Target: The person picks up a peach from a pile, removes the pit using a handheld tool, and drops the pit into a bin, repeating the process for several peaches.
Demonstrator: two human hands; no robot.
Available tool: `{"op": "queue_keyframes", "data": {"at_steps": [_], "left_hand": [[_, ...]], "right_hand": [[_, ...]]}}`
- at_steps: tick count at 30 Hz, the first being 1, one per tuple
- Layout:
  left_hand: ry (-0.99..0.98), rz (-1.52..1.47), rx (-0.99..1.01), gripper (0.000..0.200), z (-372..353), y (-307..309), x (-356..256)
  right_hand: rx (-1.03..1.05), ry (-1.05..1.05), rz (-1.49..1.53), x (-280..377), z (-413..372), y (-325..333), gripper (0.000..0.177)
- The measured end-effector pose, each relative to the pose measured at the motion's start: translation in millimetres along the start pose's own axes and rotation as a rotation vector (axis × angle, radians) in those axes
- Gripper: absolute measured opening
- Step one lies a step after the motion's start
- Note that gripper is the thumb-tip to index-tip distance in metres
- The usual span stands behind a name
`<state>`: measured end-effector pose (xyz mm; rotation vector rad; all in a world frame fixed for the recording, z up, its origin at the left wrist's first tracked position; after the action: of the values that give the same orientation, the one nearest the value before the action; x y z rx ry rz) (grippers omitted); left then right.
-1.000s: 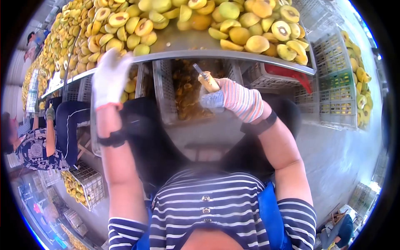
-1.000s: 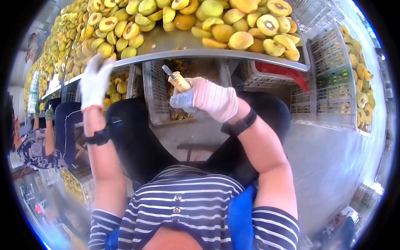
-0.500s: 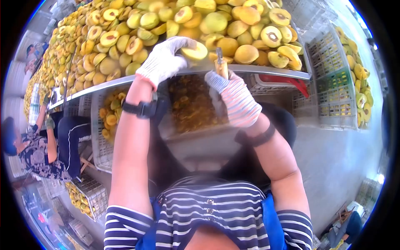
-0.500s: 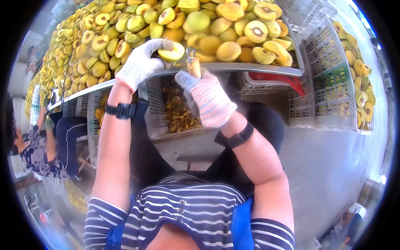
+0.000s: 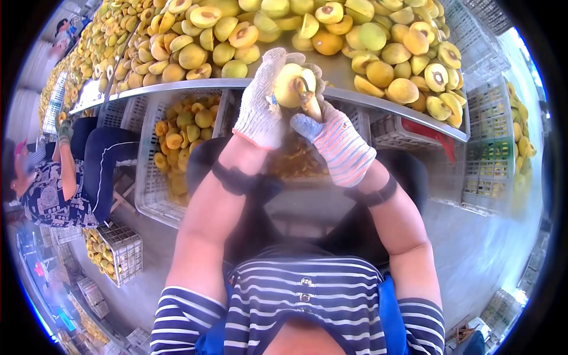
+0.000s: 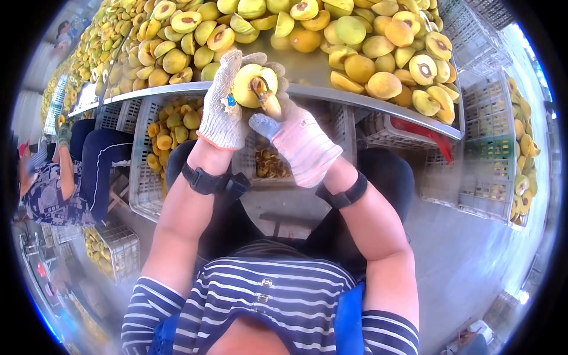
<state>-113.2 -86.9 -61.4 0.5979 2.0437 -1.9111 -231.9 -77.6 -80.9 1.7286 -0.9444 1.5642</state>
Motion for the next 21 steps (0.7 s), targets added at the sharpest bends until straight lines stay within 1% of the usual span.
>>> {"op": "queue_keyframes", "data": {"at_steps": [1,2,3,4,5,6,7,9,10,11,12,13,14,15,16,18,19,20,21], "left_hand": [[-0.027,0.018,-0.041,0.044,0.5,0.6,0.1],[-0.054,0.037,-0.08,0.044,1.5,1.4,0.2],[-0.05,0.032,-0.084,0.044,2.3,1.9,1.8],[-0.098,0.122,-0.06,0.043,3.0,0.8,0.4],[-0.148,0.213,-0.038,0.042,2.9,-0.1,-1.8],[-0.146,0.21,-0.042,0.042,3.1,1.2,-1.9],[-0.136,0.225,-0.063,0.041,3.0,3.5,-1.5],[-0.124,0.241,-0.086,0.041,1.2,4.0,-3.9],[-0.075,0.256,-0.11,0.041,-0.7,3.5,-5.6],[-0.025,0.27,-0.134,0.041,-2.7,4.6,-5.6],[-0.023,0.269,-0.136,0.041,-3.5,6.1,-6.3],[-0.022,0.276,-0.087,0.042,-3.4,5.4,-6.3],[-0.022,0.282,-0.038,0.043,-3.4,4.2,-6.6],[-0.021,0.28,-0.04,0.043,-3.8,4.2,-8.2],[-0.004,0.324,-0.014,0.043,-3.6,1.7,-9.0],[0.016,0.366,0.016,0.044,-3.0,-2.4,-7.8],[0.039,0.297,0.022,0.044,-3.8,-3.6,-5.4],[0.062,0.227,0.03,0.045,-4.0,-5.6,-2.9],[0.063,0.224,0.035,0.045,-5.8,-9.7,1.1]], "right_hand": [[-0.001,-0.01,0.001,-3.4,3.3,-0.2,0.041],[-0.015,-0.015,-0.065,-6.6,7.7,0.8,0.044],[-0.028,-0.02,-0.131,-9.7,11.0,1.8,0.047],[-0.029,-0.025,-0.133,-13.9,13.3,2.1,0.047],[-0.058,0.055,-0.206,-14.5,14.9,2.8,0.045],[-0.087,0.135,-0.277,-14.5,15.4,2.9,0.045],[-0.087,0.129,-0.274,-18.4,15.7,2.4,0.045],[-0.003,0.15,-0.207,-22.2,16.2,-2.4,0.041],[-0.003,0.147,-0.205,-22.6,15.0,-2.8,0.041],[0.057,0.136,-0.179,-22.9,13.2,-5.5,0.037],[0.118,0.127,-0.155,-22.3,11.4,-7.6,0.033],[0.119,0.124,-0.153,-16.5,7.9,-3.5,0.033],[0.212,0.219,-0.301,-1.9,1.4,-2.3,0.03],[0.305,0.313,-0.449,11.1,-5.0,-4.5,0.028],[0.306,0.312,-0.45,20.7,-9.1,-5.3,0.028],[0.304,-0.362,0.224,7.4,-17.5,-6.2,0.029],[0.299,-0.364,0.224,6.0,-18.6,-4.5,0.029],[0.314,-0.376,0.229,3.0,-19.5,-1.6,0.037],[0.329,-0.388,0.233,0.8,-20.8,1.8,0.046]]}}
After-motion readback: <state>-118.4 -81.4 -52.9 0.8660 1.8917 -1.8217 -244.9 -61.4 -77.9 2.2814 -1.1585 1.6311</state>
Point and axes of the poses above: each hand's wrist, its own z-axis towards the middle knuckle, its own y-axis out of the back of the hand, x = y × z, the point moved 5 cm from there along z, towards the middle knuckle, and after that the axes turned 7 degrees about -z, right-handed, at the moved point
